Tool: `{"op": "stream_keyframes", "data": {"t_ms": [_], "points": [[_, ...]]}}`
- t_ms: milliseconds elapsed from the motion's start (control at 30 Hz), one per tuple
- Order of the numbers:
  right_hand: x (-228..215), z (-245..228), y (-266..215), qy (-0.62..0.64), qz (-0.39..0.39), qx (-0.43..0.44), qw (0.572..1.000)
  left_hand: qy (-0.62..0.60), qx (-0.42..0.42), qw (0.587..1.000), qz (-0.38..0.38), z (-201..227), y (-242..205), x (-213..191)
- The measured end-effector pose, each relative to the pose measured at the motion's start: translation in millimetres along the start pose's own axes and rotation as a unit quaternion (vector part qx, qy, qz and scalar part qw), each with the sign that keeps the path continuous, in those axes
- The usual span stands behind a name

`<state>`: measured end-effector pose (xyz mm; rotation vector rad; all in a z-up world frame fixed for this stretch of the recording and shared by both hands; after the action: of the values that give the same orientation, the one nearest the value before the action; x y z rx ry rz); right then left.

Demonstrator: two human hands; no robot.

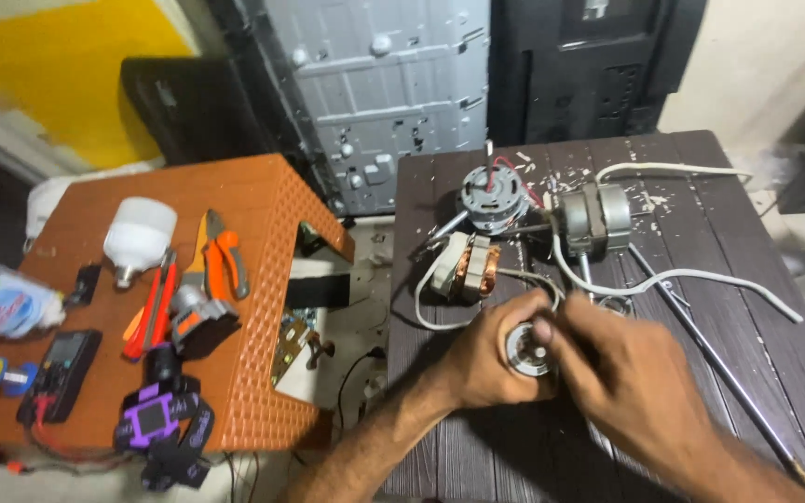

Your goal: The person uses a small metal tool to scrape and clean the interior of a cylindrical electrical component held in their left hand. They repeatedly rotate the component and scrape its inner surface while working at a cluttered table with other disassembled parts and tools nearby.

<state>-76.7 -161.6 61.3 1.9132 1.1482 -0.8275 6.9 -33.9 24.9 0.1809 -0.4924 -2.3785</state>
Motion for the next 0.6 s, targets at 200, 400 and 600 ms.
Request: {"op": "stream_keyframes", "data": {"t_ms": [200, 400, 600], "points": [[-6, -12, 3, 0.002, 0.021, -0.037, 0.999, -0.015, -0.007, 1.000, 0.002, 3, -4, 0], [-4, -18, 14, -0.017, 0.052, -0.061, 0.997, -0.014, 0.000, 1.000, 0.024, 9, 5, -3], [-20, 5, -16, -0.058, -0.067, 0.054, 0.995, 0.082, -0.018, 0.996, 0.012, 14, 0, 0]]}}
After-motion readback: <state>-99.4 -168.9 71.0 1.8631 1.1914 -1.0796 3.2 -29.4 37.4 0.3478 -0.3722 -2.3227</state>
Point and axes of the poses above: each hand's wrist, its own y-axis towards the middle knuckle, its own x-axis out of the palm, z = x × y, the point moved 4 cm from there along y, towards the middle knuckle, and after that the axes turned 13 degrees about z, right-handed, at the moved point
